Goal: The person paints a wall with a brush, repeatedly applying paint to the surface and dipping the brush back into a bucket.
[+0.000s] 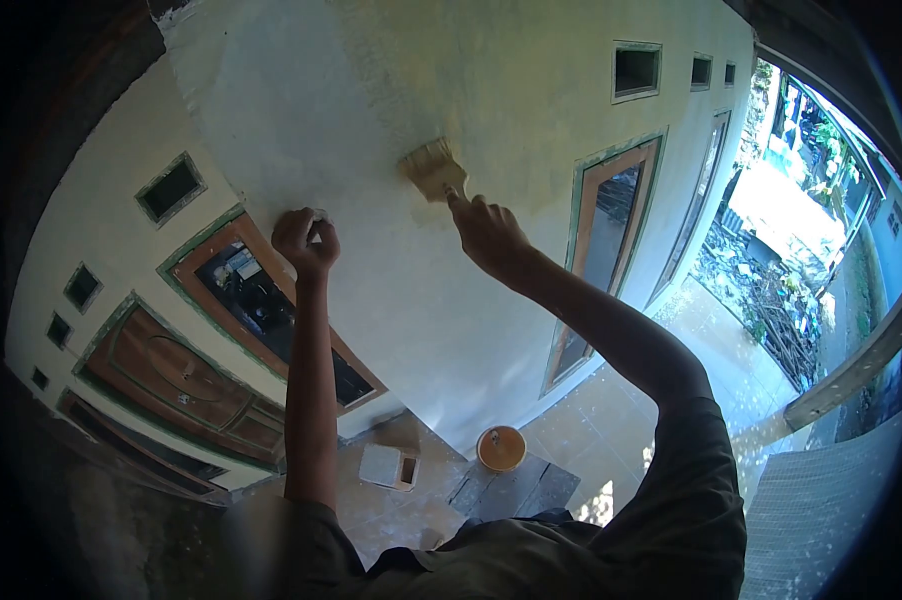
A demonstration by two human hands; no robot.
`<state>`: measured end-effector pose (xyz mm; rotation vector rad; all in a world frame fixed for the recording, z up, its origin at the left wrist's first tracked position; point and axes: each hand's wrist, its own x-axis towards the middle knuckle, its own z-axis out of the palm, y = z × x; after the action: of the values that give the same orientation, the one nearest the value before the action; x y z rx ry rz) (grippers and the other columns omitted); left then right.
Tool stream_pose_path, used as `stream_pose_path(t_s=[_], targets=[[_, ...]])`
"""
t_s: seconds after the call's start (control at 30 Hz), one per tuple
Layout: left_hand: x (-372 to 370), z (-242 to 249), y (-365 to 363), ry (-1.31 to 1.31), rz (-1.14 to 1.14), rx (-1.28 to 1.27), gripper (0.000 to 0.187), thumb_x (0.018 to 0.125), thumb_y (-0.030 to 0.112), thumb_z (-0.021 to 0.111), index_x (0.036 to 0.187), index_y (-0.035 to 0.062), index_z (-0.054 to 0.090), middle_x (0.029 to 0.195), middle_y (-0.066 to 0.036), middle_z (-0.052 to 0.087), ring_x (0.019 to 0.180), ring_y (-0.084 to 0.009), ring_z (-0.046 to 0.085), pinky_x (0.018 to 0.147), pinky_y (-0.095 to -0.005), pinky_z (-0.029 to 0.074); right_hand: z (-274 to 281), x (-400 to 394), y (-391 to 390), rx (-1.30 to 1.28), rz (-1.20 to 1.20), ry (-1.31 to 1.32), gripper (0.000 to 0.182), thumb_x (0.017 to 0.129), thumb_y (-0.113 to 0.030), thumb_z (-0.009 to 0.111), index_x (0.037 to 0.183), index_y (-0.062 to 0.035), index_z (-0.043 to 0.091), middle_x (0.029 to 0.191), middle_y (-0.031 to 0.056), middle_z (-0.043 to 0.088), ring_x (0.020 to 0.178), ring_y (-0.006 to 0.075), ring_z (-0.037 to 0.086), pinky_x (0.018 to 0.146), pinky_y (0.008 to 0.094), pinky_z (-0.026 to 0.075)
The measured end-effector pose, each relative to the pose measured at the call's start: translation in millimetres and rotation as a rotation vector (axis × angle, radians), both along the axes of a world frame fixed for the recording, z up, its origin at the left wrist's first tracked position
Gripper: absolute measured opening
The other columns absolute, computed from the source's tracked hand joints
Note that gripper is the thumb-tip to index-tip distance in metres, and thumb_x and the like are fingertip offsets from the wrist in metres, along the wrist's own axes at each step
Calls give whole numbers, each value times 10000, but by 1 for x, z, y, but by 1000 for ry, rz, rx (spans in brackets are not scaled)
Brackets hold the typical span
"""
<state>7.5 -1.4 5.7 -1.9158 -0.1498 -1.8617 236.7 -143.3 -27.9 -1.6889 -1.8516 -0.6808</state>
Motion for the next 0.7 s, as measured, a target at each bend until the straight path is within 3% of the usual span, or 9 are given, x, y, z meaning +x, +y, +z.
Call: stream_pose_path(t_s=[0.13, 0.47, 0.7], targets=[[-5, 1, 0, 33, 61, -2, 98, 628, 48, 490, 569, 119, 458, 443, 0, 377, 378, -179, 374, 426, -304, 300, -26, 2, -23, -359, 31, 103, 293, 797, -31, 526, 1075, 55, 561, 723, 223, 611, 661, 349, 640, 621, 424, 527], [-7, 2, -2, 76, 1, -37, 99, 615, 33, 479, 565, 114, 455, 445, 0, 397, 372, -188, 378, 433, -319, 295, 7, -29, -63, -149, 173, 519, 158, 845, -125, 596, 860, 33, 589, 654, 185, 615, 588, 336, 615, 563, 424, 476], [-10, 1, 0, 126, -7, -17, 101, 637, 38, 472, 570, 108, 448, 468, -4, 403, 386, -175, 377, 434, -306, 288, -68, -36, -66, -156, 110, 791, 215, 845, -180, 637, 878, 33, 627, 651, 177, 628, 538, 293, 609, 527, 379, 461]])
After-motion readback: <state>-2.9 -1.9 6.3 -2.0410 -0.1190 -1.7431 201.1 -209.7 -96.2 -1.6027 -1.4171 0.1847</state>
